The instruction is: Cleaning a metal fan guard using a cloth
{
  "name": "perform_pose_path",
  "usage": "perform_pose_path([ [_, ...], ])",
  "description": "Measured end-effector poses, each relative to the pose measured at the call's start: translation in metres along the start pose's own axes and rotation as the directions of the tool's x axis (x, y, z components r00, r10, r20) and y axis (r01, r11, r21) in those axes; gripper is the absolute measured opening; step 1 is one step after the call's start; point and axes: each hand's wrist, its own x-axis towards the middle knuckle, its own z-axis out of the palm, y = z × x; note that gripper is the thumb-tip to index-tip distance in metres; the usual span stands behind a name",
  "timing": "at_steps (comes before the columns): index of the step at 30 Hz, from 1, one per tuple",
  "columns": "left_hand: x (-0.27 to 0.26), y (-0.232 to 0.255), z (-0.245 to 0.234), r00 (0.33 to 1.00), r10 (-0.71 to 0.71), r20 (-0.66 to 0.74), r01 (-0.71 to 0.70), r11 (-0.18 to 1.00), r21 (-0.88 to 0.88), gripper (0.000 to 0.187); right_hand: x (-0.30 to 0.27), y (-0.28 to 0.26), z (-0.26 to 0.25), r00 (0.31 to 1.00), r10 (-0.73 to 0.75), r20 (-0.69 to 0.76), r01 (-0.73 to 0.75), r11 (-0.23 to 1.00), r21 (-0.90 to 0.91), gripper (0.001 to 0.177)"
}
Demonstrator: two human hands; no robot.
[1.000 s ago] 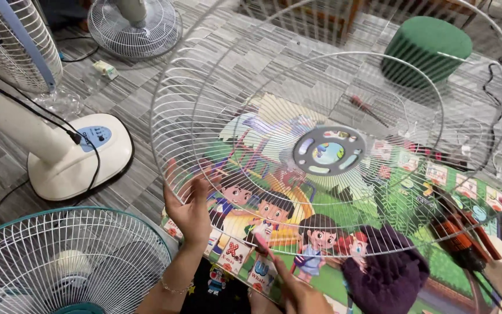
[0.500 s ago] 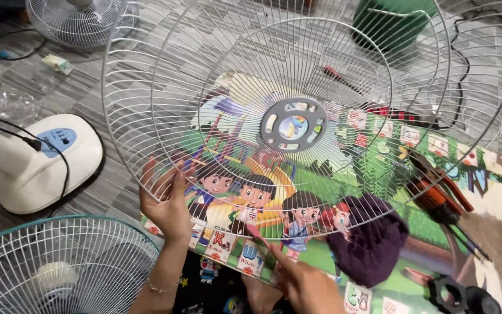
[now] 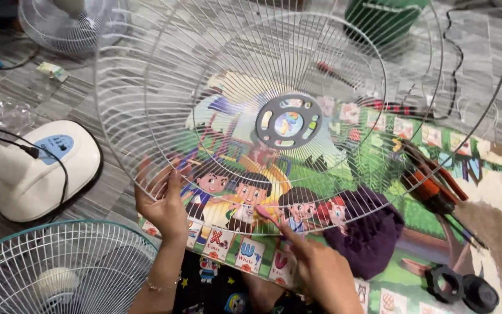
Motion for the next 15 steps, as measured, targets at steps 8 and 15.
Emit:
perform_pose_path([
  [8,0.003,0.002,-0.002,1.0,0.016,-0.01,-0.016,1.0,-0.007,0.057,0.007,0.043,0.04,0.999,-0.022,0.03,0.028,0.972,-0.233,0.071],
  [15,0.005,0.001,-0.006,1.0,0.005,0.01,-0.005,0.999,-0.038,0.055,0.02,0.05,0.042,0.993,0.057,0.105,-0.022,0.952,-0.306,0.069],
])
